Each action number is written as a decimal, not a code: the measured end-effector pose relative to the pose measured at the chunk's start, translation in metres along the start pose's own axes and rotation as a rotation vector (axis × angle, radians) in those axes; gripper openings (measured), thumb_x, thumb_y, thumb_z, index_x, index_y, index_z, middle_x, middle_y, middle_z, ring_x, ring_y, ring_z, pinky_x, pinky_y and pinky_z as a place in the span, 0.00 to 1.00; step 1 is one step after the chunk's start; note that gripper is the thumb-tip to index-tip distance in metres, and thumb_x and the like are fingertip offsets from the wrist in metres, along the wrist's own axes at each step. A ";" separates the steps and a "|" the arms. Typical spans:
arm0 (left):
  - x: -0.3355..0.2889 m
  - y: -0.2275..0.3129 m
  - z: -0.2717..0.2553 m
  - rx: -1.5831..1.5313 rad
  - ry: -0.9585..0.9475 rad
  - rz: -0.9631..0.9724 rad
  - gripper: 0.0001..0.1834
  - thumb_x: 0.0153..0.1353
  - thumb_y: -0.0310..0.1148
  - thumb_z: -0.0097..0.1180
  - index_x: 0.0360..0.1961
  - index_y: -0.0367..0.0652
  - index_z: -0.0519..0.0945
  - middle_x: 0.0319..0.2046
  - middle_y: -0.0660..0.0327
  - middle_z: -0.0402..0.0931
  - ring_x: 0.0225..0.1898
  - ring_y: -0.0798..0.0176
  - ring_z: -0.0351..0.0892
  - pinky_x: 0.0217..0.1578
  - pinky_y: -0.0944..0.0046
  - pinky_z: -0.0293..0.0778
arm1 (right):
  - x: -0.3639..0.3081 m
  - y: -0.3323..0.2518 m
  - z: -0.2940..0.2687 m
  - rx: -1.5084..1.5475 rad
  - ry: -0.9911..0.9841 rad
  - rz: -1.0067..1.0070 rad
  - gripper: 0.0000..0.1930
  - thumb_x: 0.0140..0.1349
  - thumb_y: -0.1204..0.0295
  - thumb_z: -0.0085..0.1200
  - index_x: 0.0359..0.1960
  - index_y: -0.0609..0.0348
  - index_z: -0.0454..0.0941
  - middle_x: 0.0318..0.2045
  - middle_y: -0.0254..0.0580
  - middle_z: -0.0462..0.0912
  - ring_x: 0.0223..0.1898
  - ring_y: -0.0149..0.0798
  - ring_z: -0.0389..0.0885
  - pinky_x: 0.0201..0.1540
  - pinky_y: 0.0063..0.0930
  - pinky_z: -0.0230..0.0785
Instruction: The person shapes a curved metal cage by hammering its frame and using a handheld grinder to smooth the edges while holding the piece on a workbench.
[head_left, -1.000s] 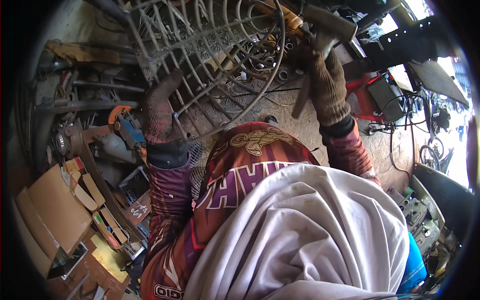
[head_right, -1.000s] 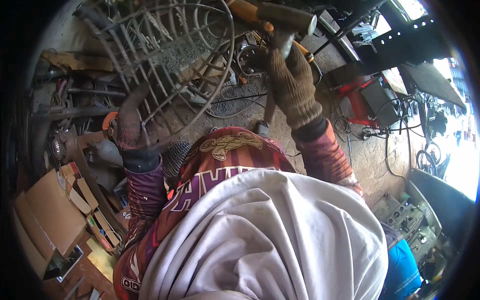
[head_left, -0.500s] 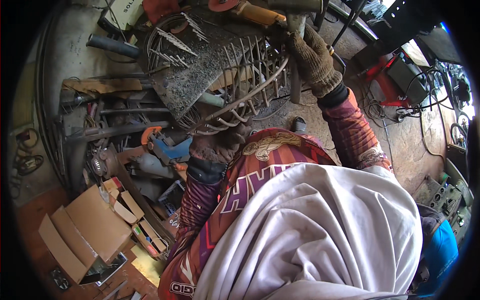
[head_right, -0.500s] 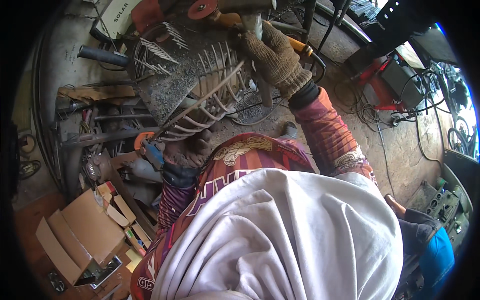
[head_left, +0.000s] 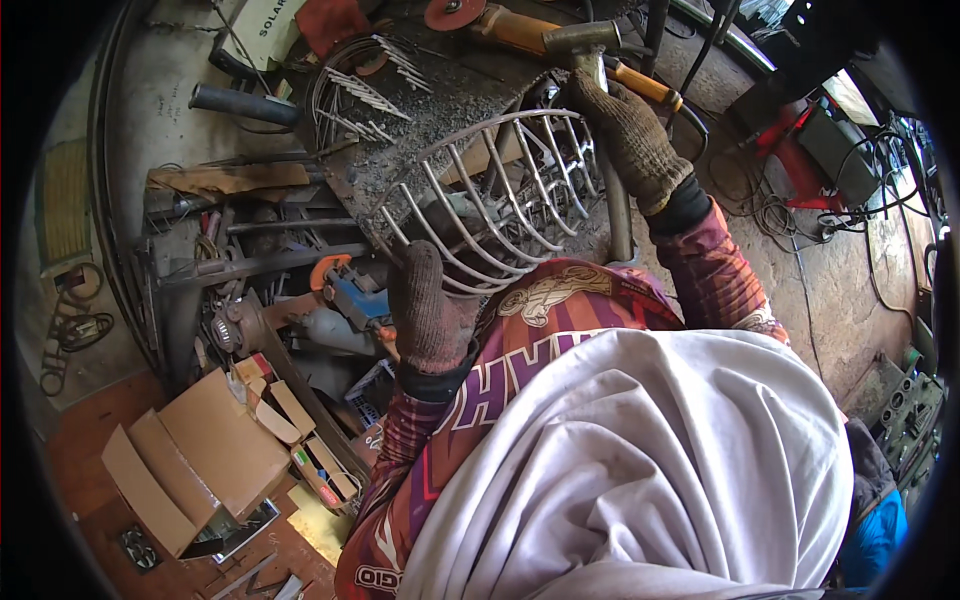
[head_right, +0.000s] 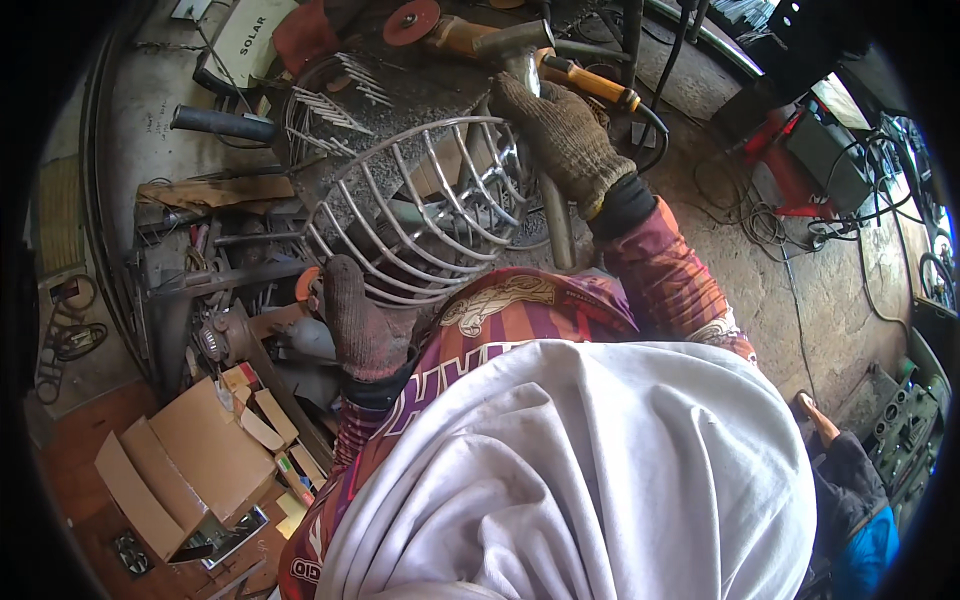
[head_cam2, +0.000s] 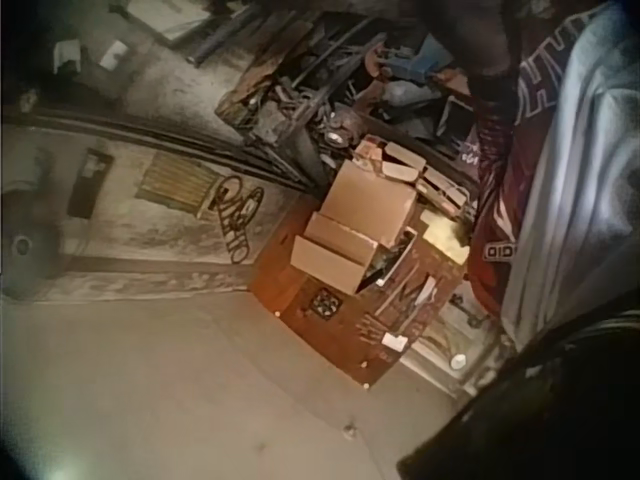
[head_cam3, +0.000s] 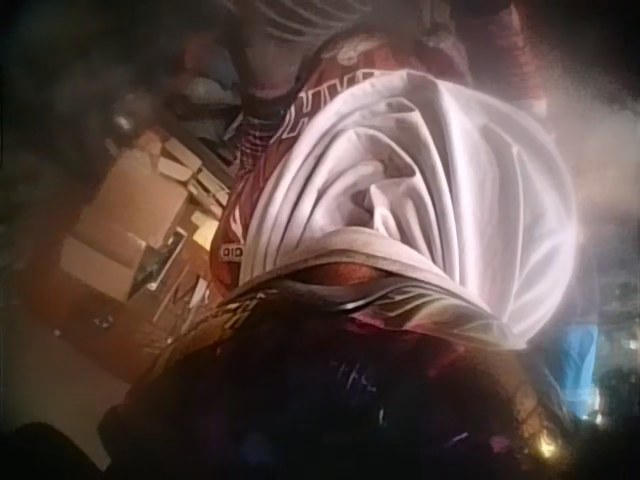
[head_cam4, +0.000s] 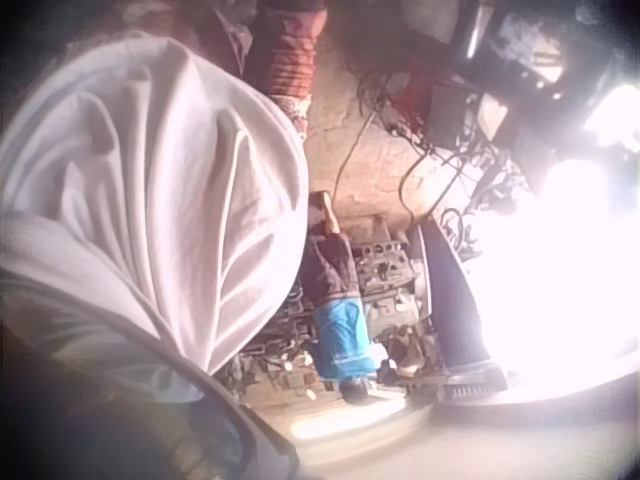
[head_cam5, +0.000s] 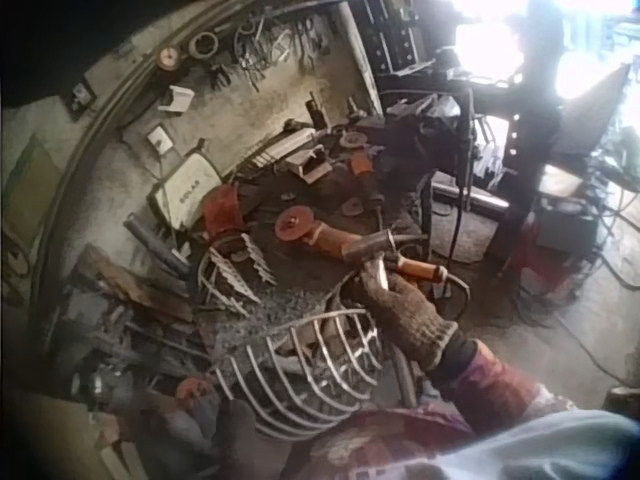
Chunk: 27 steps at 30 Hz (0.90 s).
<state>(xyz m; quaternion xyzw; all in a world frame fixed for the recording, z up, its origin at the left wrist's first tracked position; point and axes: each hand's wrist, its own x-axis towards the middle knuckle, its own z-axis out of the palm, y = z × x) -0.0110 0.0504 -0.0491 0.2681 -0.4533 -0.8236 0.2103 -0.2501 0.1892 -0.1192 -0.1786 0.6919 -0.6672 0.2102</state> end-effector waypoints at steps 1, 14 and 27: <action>-0.001 0.004 0.003 0.041 0.001 -0.010 0.23 0.68 0.43 0.53 0.58 0.41 0.71 0.56 0.55 0.73 0.55 0.53 0.75 0.54 0.48 0.75 | 0.000 0.002 0.001 0.039 -0.003 0.016 0.29 0.66 0.44 0.47 0.42 0.63 0.79 0.32 0.40 0.81 0.35 0.35 0.78 0.40 0.32 0.70; 0.027 -0.014 -0.025 0.016 -0.281 -0.120 0.36 0.68 0.50 0.48 0.69 0.40 0.58 0.67 0.53 0.62 0.66 0.50 0.63 0.65 0.46 0.59 | -0.018 0.031 -0.009 -0.082 0.004 -0.029 0.30 0.62 0.43 0.50 0.47 0.61 0.77 0.33 0.40 0.81 0.37 0.35 0.80 0.43 0.35 0.71; 0.044 -0.012 0.003 0.285 -0.127 -0.109 0.28 0.63 0.43 0.59 0.58 0.37 0.71 0.55 0.51 0.75 0.52 0.51 0.77 0.53 0.50 0.75 | -0.055 -0.015 -0.033 0.064 0.077 0.375 0.27 0.65 0.47 0.48 0.46 0.63 0.77 0.34 0.43 0.81 0.34 0.35 0.78 0.39 0.32 0.70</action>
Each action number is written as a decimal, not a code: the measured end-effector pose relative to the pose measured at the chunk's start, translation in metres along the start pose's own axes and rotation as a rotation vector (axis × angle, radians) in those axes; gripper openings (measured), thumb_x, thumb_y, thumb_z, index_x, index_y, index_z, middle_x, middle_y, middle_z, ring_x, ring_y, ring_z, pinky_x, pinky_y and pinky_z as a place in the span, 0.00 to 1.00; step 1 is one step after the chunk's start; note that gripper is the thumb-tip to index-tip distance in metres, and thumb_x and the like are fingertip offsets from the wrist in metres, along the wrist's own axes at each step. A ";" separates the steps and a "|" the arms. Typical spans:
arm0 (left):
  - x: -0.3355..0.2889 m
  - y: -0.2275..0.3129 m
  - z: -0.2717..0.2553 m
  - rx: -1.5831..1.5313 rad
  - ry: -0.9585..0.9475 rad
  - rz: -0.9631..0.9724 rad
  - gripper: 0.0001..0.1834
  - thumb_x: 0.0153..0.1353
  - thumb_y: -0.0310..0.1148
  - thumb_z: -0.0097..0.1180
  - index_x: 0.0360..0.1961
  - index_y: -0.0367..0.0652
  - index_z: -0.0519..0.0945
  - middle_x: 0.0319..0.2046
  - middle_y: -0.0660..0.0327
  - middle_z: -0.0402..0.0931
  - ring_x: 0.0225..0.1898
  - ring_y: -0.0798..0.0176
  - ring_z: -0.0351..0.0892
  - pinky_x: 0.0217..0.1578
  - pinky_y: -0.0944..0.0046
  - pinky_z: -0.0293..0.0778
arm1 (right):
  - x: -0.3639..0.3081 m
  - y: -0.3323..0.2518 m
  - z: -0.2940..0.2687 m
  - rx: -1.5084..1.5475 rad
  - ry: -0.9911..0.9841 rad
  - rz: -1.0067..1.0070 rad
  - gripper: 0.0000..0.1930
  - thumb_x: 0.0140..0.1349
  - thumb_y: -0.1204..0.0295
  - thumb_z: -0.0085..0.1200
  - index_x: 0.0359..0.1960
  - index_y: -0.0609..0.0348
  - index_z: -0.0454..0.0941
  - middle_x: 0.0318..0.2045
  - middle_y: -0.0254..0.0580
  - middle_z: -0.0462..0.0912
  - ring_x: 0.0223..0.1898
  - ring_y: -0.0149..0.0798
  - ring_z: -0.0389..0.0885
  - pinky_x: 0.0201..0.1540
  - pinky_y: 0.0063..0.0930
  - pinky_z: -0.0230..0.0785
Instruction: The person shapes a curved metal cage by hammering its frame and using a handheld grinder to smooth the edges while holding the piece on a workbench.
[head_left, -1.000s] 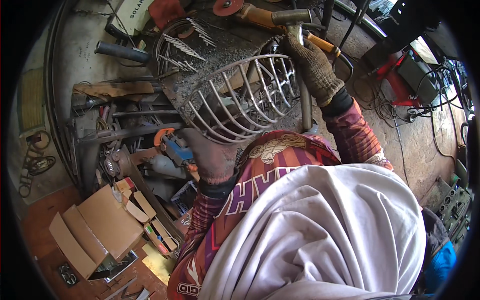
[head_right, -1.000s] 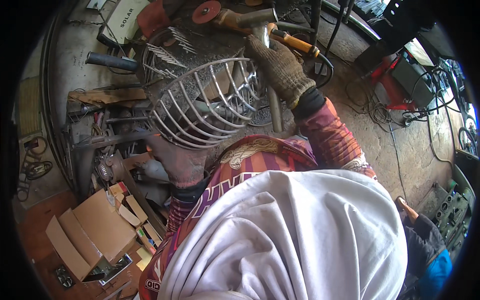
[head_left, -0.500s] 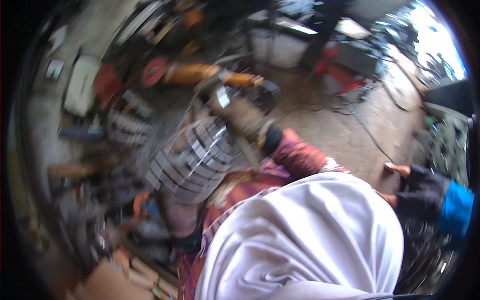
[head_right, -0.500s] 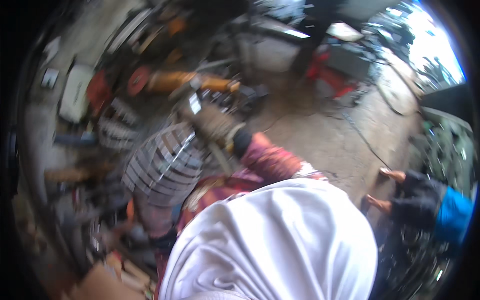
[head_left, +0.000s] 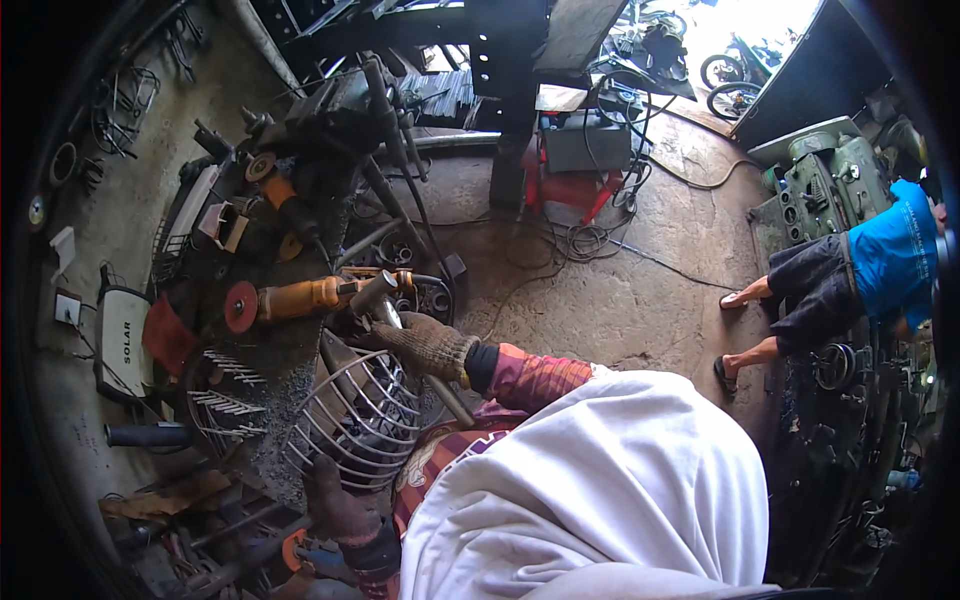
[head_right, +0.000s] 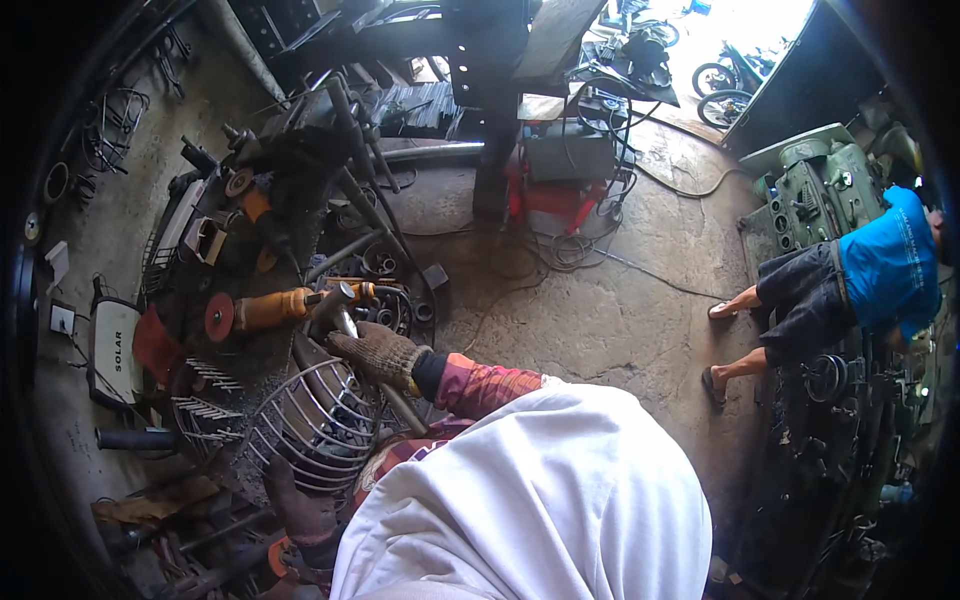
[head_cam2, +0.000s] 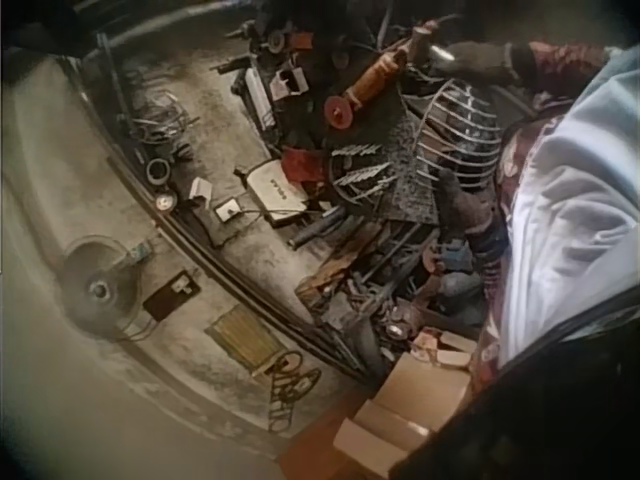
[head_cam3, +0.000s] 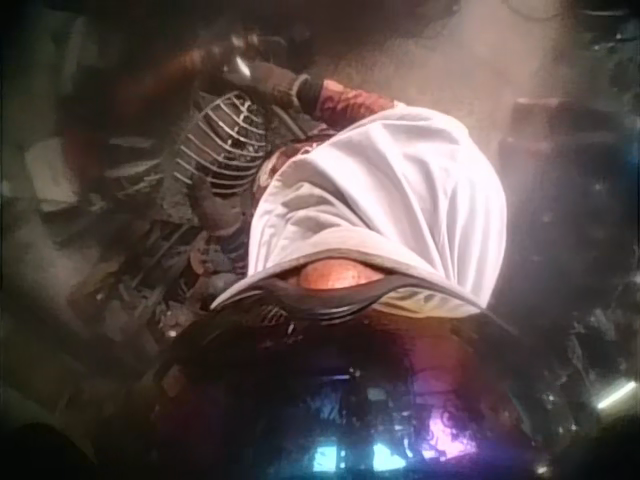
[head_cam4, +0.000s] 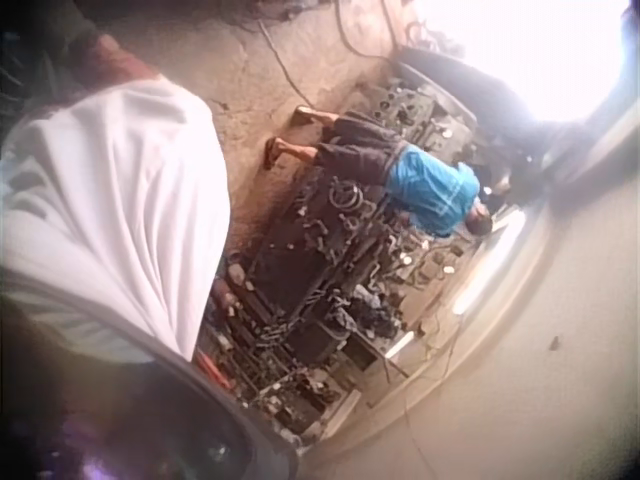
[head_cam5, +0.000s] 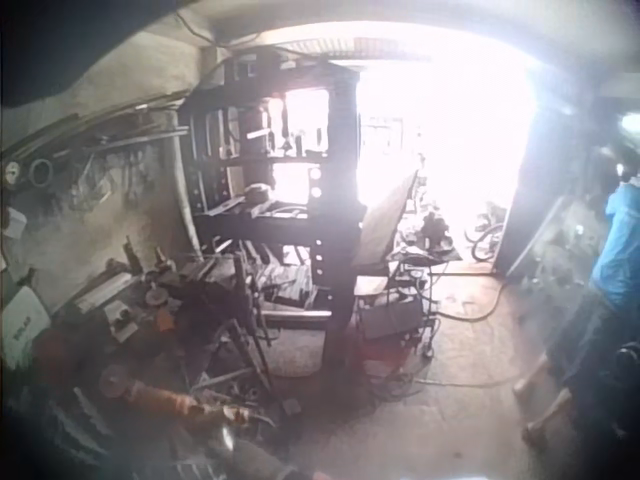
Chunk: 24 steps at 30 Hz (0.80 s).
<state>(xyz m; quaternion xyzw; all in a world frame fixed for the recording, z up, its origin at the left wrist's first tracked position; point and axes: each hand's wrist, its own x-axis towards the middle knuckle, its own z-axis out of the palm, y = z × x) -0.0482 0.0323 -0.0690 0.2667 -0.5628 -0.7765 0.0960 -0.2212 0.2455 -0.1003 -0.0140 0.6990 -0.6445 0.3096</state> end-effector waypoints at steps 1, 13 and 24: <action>-0.002 0.001 0.005 -0.054 -0.035 0.013 0.28 0.63 0.43 0.59 0.58 0.37 0.72 0.55 0.51 0.75 0.52 0.51 0.77 0.53 0.50 0.75 | -0.003 -0.001 0.000 -0.009 0.006 -0.002 0.28 0.65 0.47 0.47 0.47 0.63 0.77 0.34 0.43 0.81 0.34 0.35 0.78 0.39 0.32 0.70; -0.006 -0.002 0.005 -0.103 -0.002 0.032 0.28 0.61 0.41 0.59 0.58 0.37 0.71 0.53 0.52 0.75 0.51 0.51 0.78 0.51 0.51 0.76 | 0.003 0.008 0.003 -0.080 -0.010 -0.022 0.29 0.65 0.45 0.46 0.47 0.63 0.77 0.34 0.46 0.82 0.34 0.39 0.79 0.40 0.36 0.70; 0.007 -0.011 -0.050 0.404 -0.057 0.273 0.22 0.67 0.38 0.52 0.57 0.36 0.72 0.53 0.54 0.75 0.53 0.56 0.76 0.54 0.58 0.72 | 0.019 0.066 -0.039 -0.342 -0.162 0.207 0.22 0.62 0.51 0.57 0.45 0.57 0.78 0.25 0.36 0.79 0.26 0.32 0.77 0.27 0.34 0.73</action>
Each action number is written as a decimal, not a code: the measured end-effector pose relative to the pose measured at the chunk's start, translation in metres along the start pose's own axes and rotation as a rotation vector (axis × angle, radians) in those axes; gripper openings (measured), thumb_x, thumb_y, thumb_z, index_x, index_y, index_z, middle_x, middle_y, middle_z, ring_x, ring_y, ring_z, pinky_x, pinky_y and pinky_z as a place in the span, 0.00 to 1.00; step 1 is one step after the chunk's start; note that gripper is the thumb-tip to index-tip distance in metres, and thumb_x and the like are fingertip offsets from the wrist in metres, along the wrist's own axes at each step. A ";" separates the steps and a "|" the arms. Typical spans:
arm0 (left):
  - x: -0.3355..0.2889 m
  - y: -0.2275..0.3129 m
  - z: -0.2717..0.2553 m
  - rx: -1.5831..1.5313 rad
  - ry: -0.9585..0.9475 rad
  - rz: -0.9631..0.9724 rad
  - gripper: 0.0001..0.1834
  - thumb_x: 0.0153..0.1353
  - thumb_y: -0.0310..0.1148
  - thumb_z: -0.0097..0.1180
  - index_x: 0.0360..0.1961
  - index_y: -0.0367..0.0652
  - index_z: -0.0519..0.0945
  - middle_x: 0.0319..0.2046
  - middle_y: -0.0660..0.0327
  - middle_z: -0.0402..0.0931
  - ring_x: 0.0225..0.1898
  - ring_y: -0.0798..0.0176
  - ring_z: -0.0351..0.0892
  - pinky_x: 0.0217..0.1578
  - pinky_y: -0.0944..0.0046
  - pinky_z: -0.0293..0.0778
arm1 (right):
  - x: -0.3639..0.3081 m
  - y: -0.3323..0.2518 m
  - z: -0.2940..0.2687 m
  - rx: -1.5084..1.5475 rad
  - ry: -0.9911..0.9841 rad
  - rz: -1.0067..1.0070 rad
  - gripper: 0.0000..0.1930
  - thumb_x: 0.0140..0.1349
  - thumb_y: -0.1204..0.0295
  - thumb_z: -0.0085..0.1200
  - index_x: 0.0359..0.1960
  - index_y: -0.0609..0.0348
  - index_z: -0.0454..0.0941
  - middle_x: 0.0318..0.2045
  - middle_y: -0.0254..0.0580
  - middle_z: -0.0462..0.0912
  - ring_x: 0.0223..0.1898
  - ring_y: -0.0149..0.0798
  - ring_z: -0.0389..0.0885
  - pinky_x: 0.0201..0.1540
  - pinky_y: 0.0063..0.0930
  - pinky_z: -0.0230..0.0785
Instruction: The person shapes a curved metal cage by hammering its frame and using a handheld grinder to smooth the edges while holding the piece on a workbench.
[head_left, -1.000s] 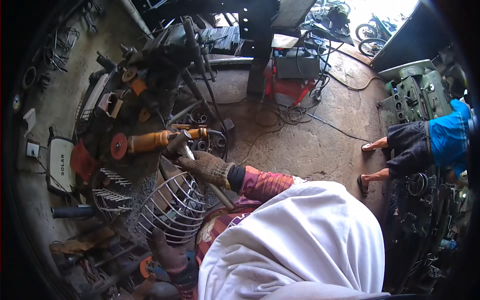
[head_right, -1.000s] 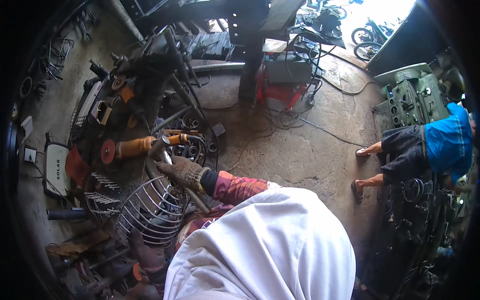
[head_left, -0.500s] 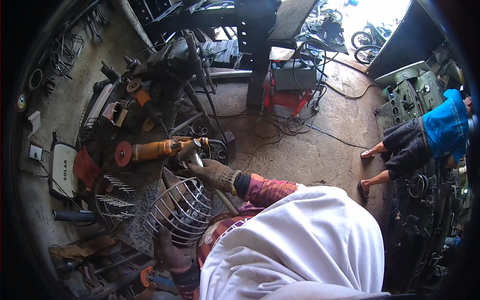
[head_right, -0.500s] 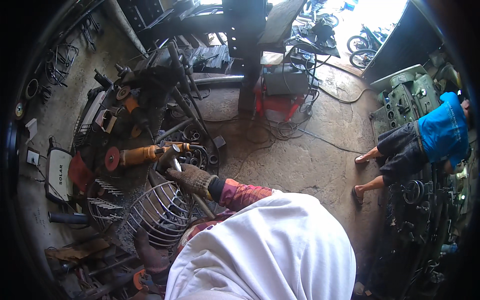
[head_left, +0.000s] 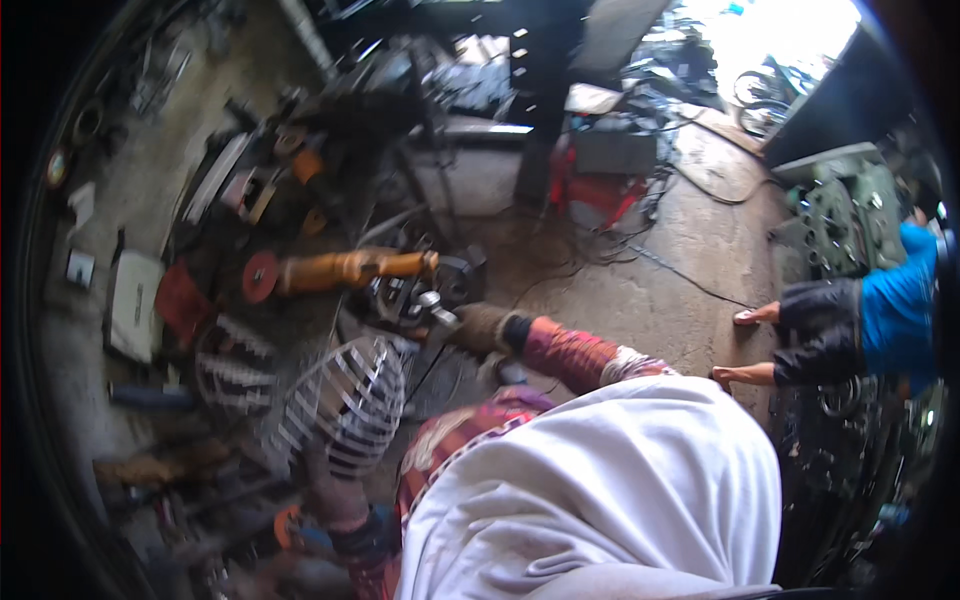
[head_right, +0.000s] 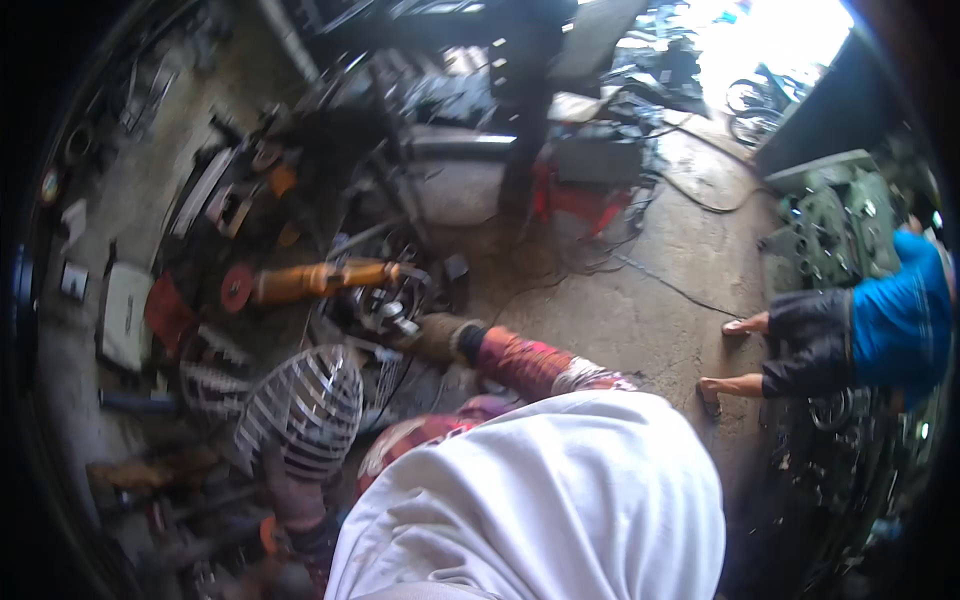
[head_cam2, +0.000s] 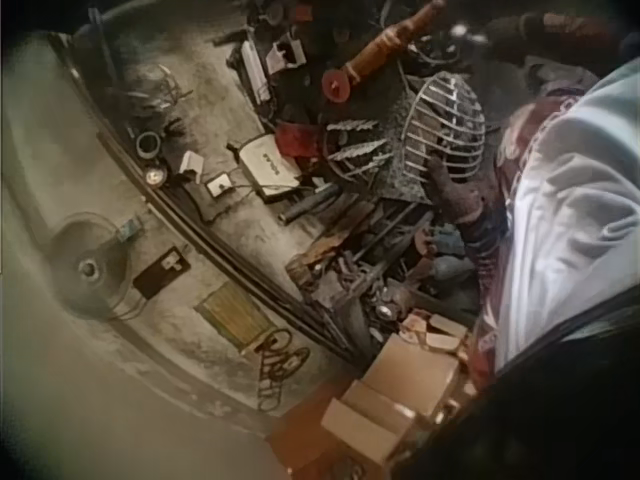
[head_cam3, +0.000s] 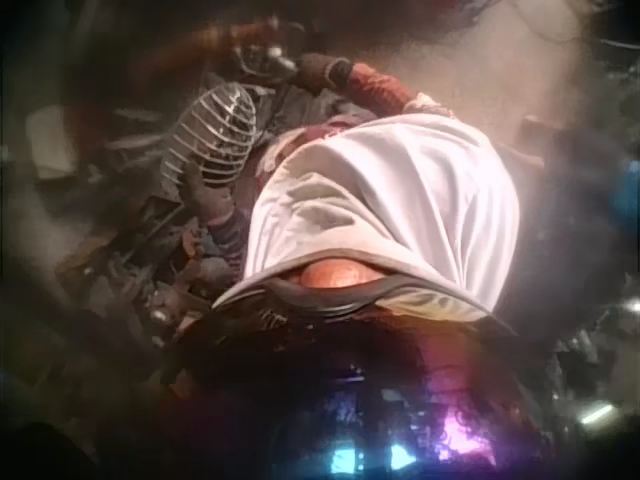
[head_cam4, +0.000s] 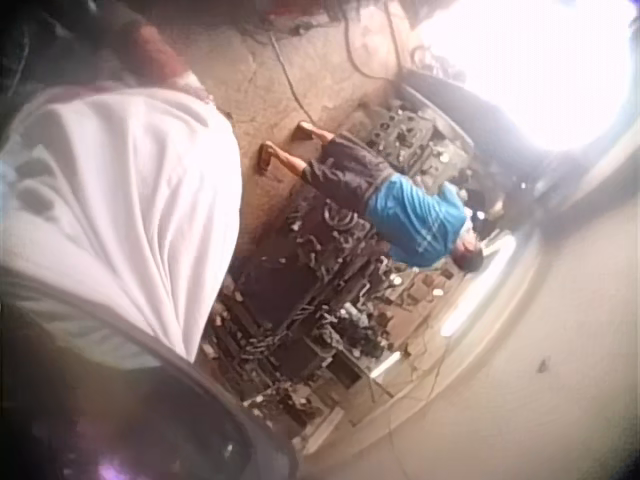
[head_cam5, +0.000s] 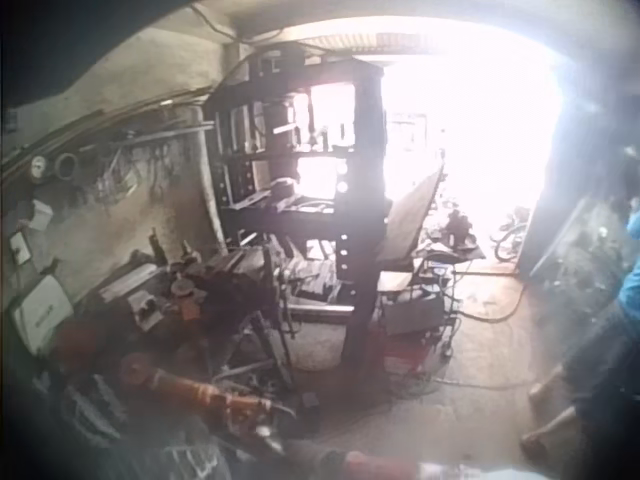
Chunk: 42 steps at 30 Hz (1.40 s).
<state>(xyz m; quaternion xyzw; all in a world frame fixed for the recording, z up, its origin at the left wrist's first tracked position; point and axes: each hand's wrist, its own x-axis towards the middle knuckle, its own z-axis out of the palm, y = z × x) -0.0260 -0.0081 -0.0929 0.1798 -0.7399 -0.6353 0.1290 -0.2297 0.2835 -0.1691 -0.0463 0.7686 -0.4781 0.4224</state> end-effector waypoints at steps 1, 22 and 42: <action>-0.008 0.019 0.006 -0.264 0.011 -0.089 0.21 0.68 0.37 0.51 0.57 0.37 0.72 0.53 0.55 0.75 0.54 0.57 0.75 0.54 0.59 0.72 | 0.014 0.020 -0.001 -0.158 -0.022 0.032 0.20 0.62 0.53 0.58 0.45 0.56 0.78 0.25 0.36 0.80 0.25 0.33 0.77 0.27 0.34 0.73; -0.016 0.057 0.008 -0.656 0.395 -0.217 0.09 0.62 0.27 0.58 0.43 0.37 0.77 0.39 0.57 0.81 0.37 0.58 0.84 0.37 0.57 0.84 | 0.022 0.134 0.037 -0.272 -0.040 0.203 0.26 0.61 0.50 0.56 0.49 0.62 0.77 0.28 0.45 0.82 0.25 0.36 0.81 0.25 0.35 0.73; -0.030 0.041 -0.026 -0.886 0.357 -0.145 0.15 0.65 0.31 0.55 0.51 0.38 0.75 0.47 0.51 0.80 0.45 0.51 0.83 0.44 0.49 0.82 | -0.017 -0.009 0.065 0.061 -0.176 -0.370 0.21 0.65 0.61 0.57 0.55 0.61 0.73 0.26 0.34 0.78 0.24 0.25 0.75 0.27 0.24 0.67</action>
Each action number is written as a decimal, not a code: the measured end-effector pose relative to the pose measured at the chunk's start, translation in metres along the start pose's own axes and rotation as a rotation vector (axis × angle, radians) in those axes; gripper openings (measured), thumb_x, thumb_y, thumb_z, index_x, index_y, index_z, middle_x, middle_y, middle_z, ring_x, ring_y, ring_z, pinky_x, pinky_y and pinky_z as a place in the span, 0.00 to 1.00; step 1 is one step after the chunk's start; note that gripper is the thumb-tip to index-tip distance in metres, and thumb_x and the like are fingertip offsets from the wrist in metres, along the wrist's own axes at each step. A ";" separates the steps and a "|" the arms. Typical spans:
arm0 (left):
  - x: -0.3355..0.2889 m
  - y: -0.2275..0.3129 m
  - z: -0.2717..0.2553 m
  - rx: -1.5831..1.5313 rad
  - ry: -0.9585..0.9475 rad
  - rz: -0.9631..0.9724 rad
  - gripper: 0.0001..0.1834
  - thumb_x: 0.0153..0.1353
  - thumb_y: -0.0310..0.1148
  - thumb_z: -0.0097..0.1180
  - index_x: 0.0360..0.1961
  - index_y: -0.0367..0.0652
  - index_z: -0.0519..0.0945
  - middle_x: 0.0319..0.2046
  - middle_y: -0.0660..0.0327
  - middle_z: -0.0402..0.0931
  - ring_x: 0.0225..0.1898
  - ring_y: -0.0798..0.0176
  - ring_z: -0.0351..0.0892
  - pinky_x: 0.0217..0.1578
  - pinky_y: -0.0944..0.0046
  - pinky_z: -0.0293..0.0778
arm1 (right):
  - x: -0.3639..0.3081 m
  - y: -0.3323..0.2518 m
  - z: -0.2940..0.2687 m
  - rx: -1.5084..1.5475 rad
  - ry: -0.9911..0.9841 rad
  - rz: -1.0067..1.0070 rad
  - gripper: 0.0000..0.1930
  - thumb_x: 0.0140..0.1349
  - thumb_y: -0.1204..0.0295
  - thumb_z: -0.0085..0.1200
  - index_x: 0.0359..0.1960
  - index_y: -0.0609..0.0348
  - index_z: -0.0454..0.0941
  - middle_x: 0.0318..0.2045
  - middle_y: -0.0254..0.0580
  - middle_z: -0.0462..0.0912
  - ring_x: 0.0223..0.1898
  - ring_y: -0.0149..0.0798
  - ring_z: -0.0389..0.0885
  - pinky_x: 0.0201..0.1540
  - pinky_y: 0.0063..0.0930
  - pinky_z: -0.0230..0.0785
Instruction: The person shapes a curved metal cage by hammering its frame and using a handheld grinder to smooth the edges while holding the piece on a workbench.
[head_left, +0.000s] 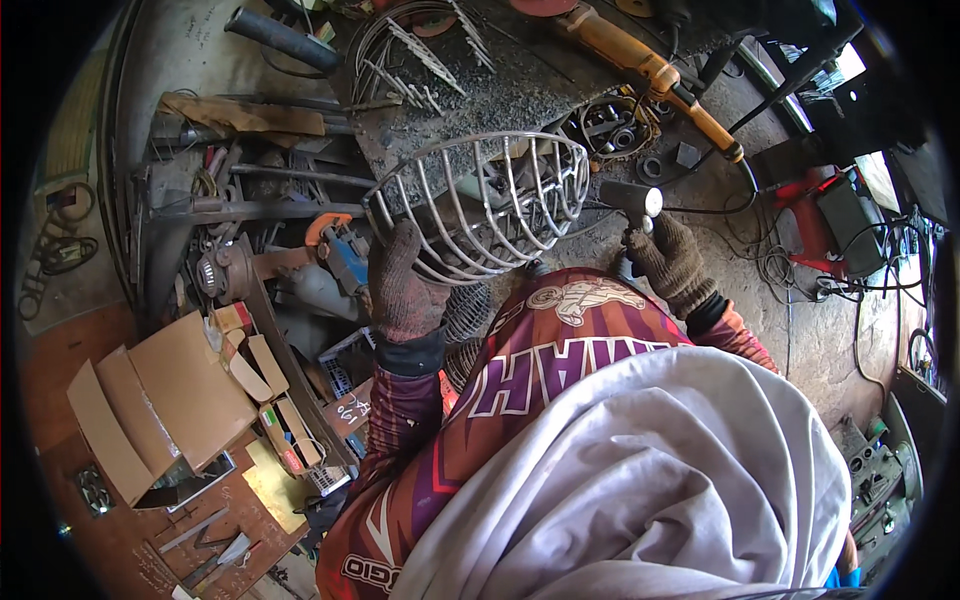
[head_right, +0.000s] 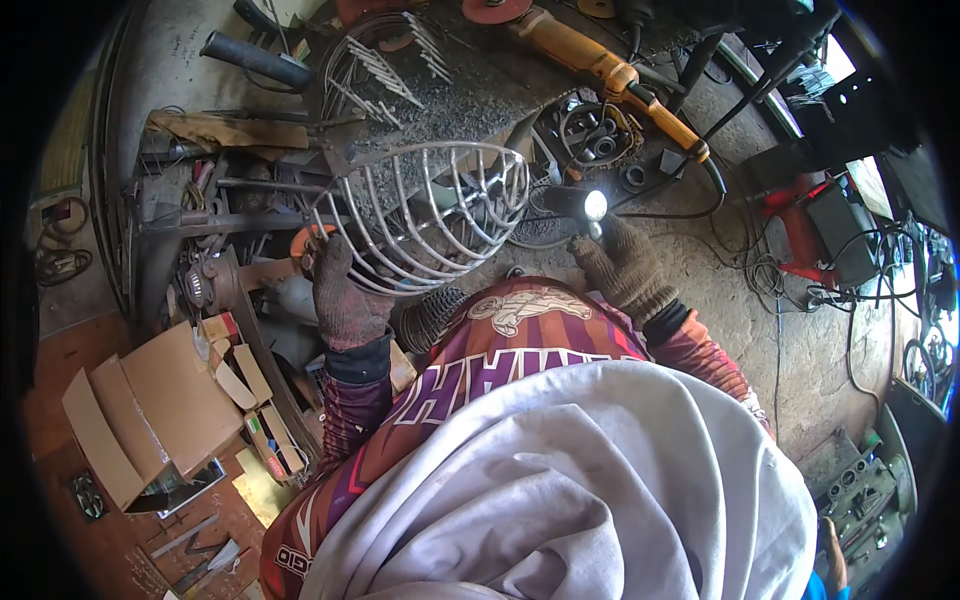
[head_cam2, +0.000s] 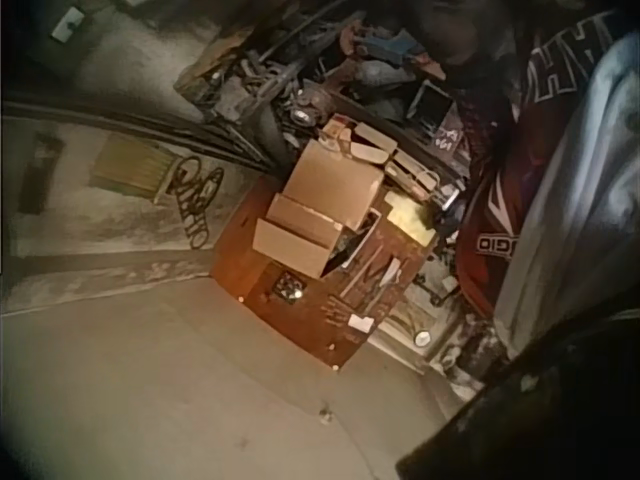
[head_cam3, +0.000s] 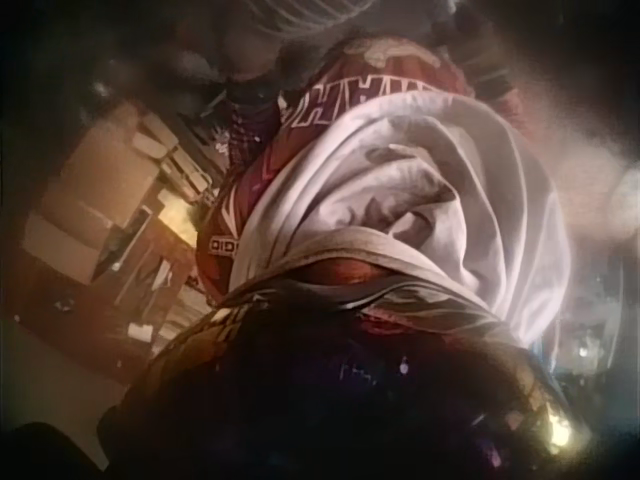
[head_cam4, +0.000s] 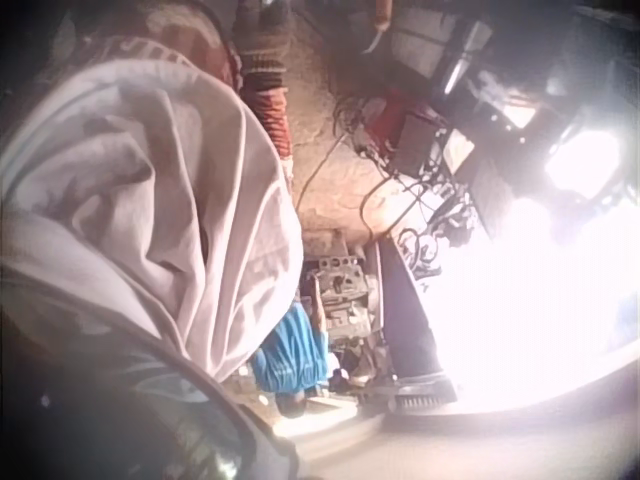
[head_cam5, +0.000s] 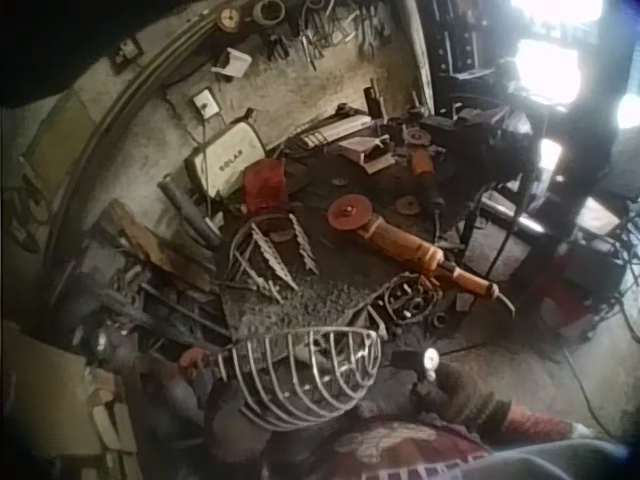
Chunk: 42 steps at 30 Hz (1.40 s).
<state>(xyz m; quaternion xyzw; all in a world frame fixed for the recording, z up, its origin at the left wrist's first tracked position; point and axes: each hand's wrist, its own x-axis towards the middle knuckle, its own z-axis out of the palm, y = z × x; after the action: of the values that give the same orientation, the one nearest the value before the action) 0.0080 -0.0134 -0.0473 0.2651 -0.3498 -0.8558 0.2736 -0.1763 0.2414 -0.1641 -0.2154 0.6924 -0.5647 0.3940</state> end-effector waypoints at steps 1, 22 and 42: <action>-0.001 -0.002 0.007 0.055 -0.009 0.027 0.14 0.65 0.31 0.55 0.50 0.38 0.75 0.45 0.52 0.80 0.43 0.52 0.83 0.42 0.51 0.83 | -0.001 -0.003 -0.001 0.026 -0.002 -0.020 0.22 0.65 0.62 0.57 0.55 0.61 0.73 0.26 0.34 0.78 0.24 0.25 0.74 0.27 0.23 0.67; -0.011 -0.044 0.052 1.407 -0.200 0.392 0.14 0.61 0.35 0.64 0.40 0.36 0.81 0.28 0.52 0.82 0.28 0.57 0.83 0.29 0.61 0.74 | -0.020 -0.096 0.021 -0.541 0.122 -0.230 0.24 0.59 0.61 0.57 0.56 0.55 0.74 0.36 0.54 0.83 0.39 0.55 0.82 0.42 0.45 0.74; 0.004 -0.058 0.047 1.389 -0.236 0.428 0.12 0.63 0.35 0.59 0.34 0.35 0.80 0.24 0.50 0.77 0.25 0.50 0.78 0.29 0.57 0.72 | -0.033 -0.128 0.003 -0.530 0.165 -0.201 0.23 0.60 0.61 0.56 0.56 0.50 0.75 0.37 0.50 0.84 0.39 0.53 0.84 0.41 0.43 0.76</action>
<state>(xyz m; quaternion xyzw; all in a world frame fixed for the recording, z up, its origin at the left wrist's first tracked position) -0.0411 0.0404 -0.0623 0.2095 -0.8825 -0.3878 0.1641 -0.1727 0.2299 -0.0322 -0.3316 0.8207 -0.4158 0.2085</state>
